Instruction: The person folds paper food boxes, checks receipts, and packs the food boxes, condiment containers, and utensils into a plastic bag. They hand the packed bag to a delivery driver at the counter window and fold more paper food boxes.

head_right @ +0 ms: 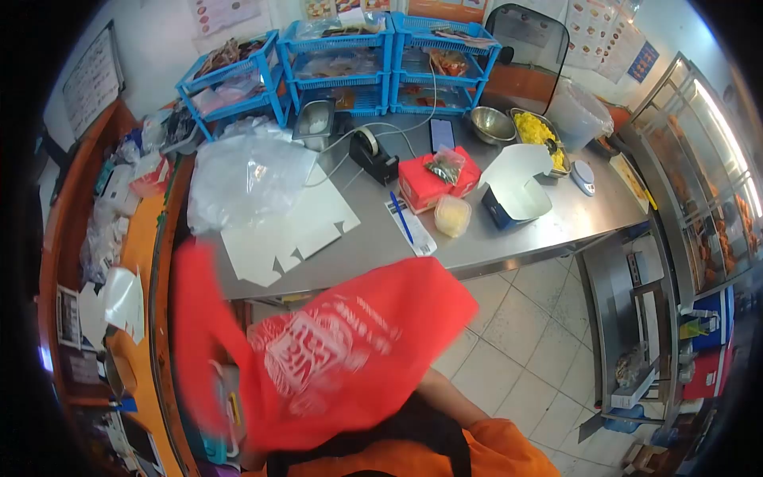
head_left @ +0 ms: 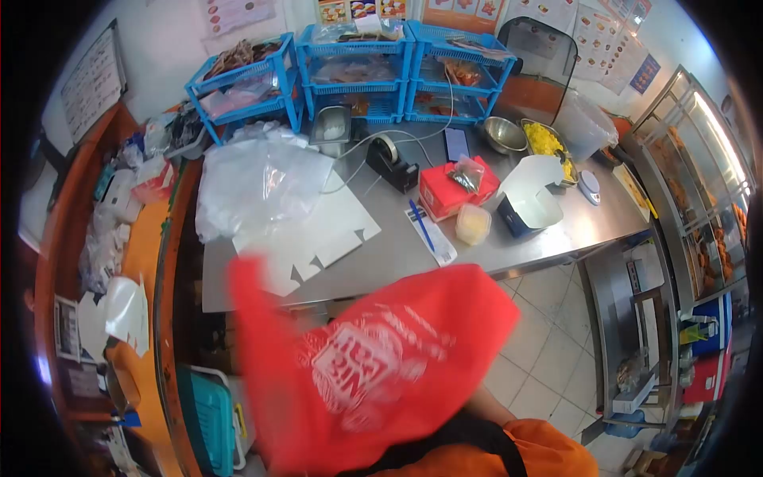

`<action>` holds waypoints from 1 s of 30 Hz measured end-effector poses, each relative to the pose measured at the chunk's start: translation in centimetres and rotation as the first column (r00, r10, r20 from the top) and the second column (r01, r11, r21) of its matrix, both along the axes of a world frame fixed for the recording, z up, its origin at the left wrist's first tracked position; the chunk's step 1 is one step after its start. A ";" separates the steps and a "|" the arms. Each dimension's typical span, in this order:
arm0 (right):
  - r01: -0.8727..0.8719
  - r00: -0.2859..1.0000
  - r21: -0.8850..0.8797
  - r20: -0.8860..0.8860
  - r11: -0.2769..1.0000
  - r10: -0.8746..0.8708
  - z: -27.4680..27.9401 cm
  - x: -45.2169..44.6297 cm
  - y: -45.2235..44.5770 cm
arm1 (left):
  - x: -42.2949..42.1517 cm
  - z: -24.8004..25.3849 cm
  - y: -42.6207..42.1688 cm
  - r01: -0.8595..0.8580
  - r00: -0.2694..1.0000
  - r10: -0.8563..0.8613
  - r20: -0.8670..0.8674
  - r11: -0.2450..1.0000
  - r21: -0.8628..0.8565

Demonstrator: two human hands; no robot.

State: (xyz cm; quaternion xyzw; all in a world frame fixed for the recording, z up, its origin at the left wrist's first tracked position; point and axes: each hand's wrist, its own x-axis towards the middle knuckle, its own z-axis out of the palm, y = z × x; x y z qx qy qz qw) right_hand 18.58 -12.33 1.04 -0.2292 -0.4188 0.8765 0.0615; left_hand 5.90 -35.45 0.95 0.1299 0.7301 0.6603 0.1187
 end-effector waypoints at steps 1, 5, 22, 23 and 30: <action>0.009 0.999 0.308 -0.039 0.951 0.003 0.7 -1.3 -0.2 | -1.5 -1.2 0.3 -0.043 0.993 0.035 -0.109 0.996 -0.077; 0.091 0.984 0.697 0.048 0.712 -0.172 3.1 -8.1 3.0 | -8.3 -3.4 -3.5 -0.200 0.953 0.167 -0.255 0.973 -0.111; -0.309 0.950 0.929 0.295 0.203 0.101 2.9 -18.4 7.0 | -22.1 -0.7 -3.2 0.087 0.639 -0.341 0.690 0.923 0.375; -0.313 0.949 0.926 0.299 0.210 0.097 1.1 -18.2 8.2 | -21.5 2.0 -1.3 0.005 0.535 -0.411 0.738 0.876 0.483; -0.494 0.657 0.773 0.031 0.399 0.753 7.5 -18.1 13.6 | -23.0 0.3 3.0 0.286 0.927 -0.368 -0.071 0.817 -0.500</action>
